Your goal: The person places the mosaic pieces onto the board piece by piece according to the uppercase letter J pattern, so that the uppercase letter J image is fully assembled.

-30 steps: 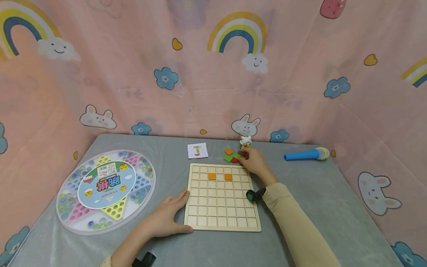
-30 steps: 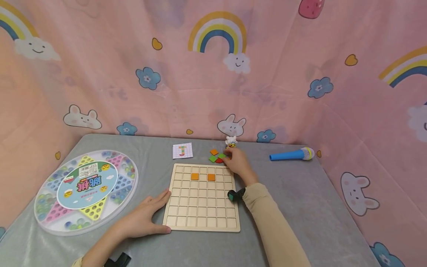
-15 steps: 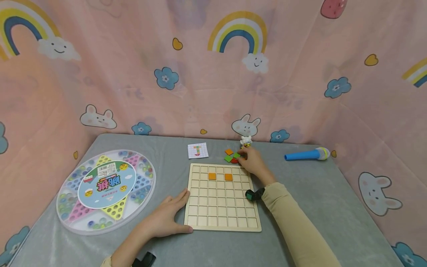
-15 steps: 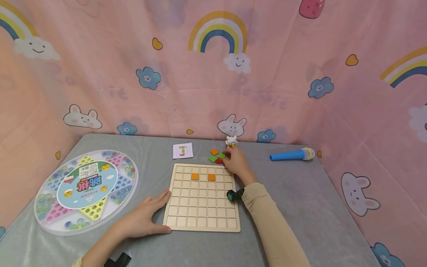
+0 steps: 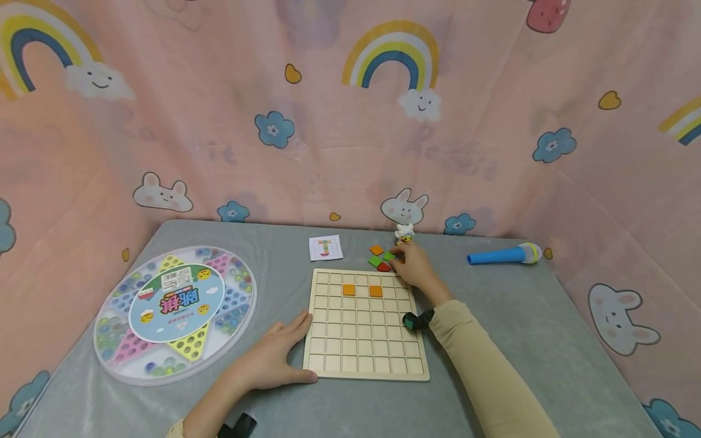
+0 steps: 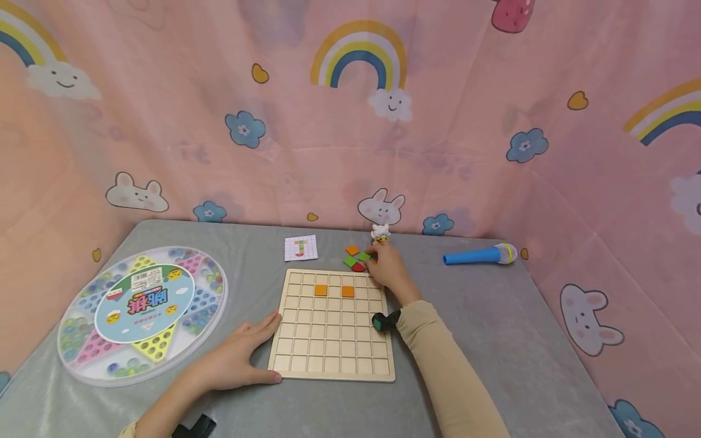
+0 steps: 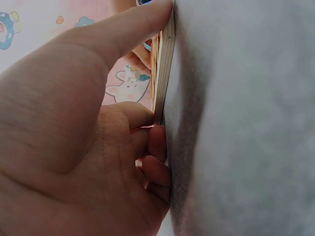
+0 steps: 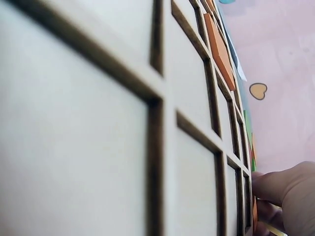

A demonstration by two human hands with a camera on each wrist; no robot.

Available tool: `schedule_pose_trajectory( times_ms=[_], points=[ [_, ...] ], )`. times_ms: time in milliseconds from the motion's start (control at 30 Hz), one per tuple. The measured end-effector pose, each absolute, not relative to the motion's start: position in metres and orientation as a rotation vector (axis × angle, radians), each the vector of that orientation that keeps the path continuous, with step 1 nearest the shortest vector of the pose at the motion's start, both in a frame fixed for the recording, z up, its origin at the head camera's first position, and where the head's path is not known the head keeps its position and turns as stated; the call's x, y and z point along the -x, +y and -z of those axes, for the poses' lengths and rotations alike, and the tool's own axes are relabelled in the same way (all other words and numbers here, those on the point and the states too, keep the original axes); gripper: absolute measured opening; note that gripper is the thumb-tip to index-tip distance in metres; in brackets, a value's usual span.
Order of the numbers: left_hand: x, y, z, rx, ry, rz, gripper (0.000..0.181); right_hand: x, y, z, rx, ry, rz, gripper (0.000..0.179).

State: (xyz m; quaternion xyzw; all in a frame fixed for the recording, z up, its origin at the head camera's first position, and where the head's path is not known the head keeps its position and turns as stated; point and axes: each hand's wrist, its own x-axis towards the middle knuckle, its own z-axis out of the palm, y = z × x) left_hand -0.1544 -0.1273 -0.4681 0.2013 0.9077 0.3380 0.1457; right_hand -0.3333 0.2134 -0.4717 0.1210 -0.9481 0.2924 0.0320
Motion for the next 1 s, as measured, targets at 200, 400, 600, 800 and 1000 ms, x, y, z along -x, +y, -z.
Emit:
schedule_pose_trajectory(
  times_ms=[200,400,600,800,1000],
  points=[
    [0.154,-0.127,0.467,-0.604,2.622,-0.973,0.114,0.333,0.213,0.471,-0.349,-2.935,-0.898,0.03],
    [0.152,-0.128,0.467,-0.606,2.626,-0.983,0.114,0.331,0.214,0.469,-0.356,-2.948,-0.872,0.03],
    [0.152,-0.128,0.467,-0.605,2.619,-0.987,0.115,0.326,0.214,0.464,-0.362,-2.962,-0.881,0.031],
    [0.152,-0.129,0.468,-0.611,2.618,-0.985,0.115,0.316,0.214,0.455,-0.364,-2.954,-0.943,0.032],
    [0.152,-0.128,0.467,-0.602,2.608,-0.985,0.115,0.306,0.213,0.447,-0.431,-2.925,-0.946,0.033]
  ],
)
